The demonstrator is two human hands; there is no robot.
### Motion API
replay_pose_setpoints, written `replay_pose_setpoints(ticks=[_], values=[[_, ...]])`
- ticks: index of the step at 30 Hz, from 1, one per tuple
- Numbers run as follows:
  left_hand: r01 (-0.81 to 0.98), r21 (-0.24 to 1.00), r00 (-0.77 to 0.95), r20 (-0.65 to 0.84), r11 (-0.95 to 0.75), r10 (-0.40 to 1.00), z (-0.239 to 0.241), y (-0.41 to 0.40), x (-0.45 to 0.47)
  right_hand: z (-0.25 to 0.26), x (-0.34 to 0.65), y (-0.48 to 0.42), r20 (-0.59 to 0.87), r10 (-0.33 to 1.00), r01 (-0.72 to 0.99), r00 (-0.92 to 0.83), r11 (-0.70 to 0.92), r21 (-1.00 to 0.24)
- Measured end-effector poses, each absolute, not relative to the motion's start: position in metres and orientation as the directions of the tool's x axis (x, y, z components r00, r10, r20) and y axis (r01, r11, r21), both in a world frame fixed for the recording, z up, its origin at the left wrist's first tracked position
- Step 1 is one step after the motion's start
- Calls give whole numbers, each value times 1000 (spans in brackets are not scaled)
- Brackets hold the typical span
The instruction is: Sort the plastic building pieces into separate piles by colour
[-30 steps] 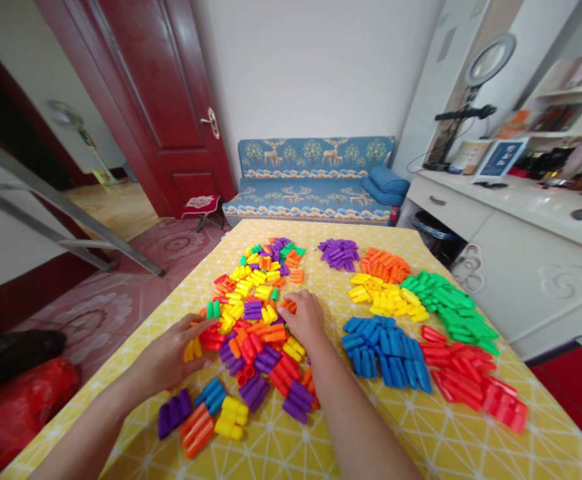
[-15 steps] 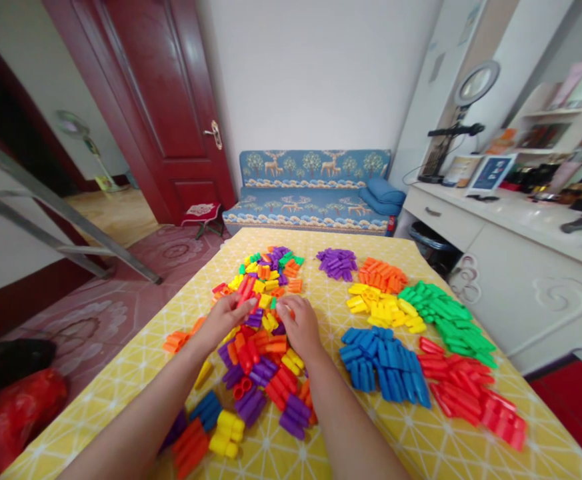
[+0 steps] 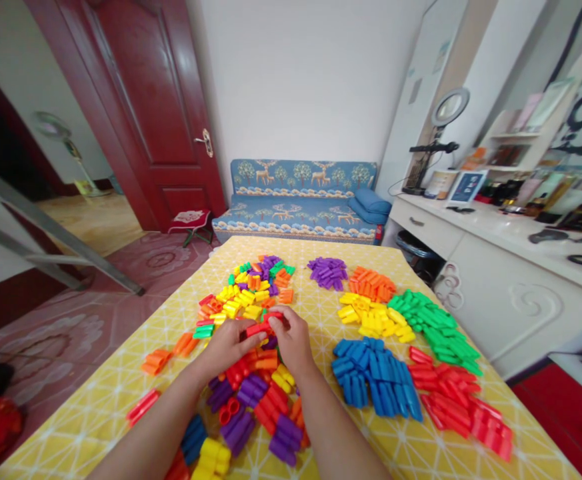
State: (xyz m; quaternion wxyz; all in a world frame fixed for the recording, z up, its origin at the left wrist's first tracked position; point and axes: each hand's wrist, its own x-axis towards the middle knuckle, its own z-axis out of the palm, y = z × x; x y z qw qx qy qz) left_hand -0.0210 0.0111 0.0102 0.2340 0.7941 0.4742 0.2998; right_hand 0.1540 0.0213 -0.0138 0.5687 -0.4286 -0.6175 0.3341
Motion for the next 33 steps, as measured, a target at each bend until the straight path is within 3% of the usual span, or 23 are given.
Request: replay_pose_setpoints(ticks=[5,11,14,17,21,27,33], values=[[582,690,311,300,-430,902,7,14,-24,-24,164,33,405,871,198,277,361,-911],[521,718,236,398,-461,887,-3,21,-23,-29,156,37,449,893,283,31,423,-861],[523,708,222,426,-475,877,-6,22,-24,-21,154,31,502,865,337,1,472,-815],[522,685,227,462,-507,857,-6,22,-25,-12,152,23,560,827,320,-45,543,-776],[535,644,270,482,-546,833,-6,21,-24,-8,148,17,525,832,282,-181,555,-783],[496,652,288,500,-574,817,-3,19,-22,-11,148,21,524,844,258,-112,534,-805],[429,704,307,476,-566,824,8,12,-25,-12,150,21,523,849,130,-81,529,-839]])
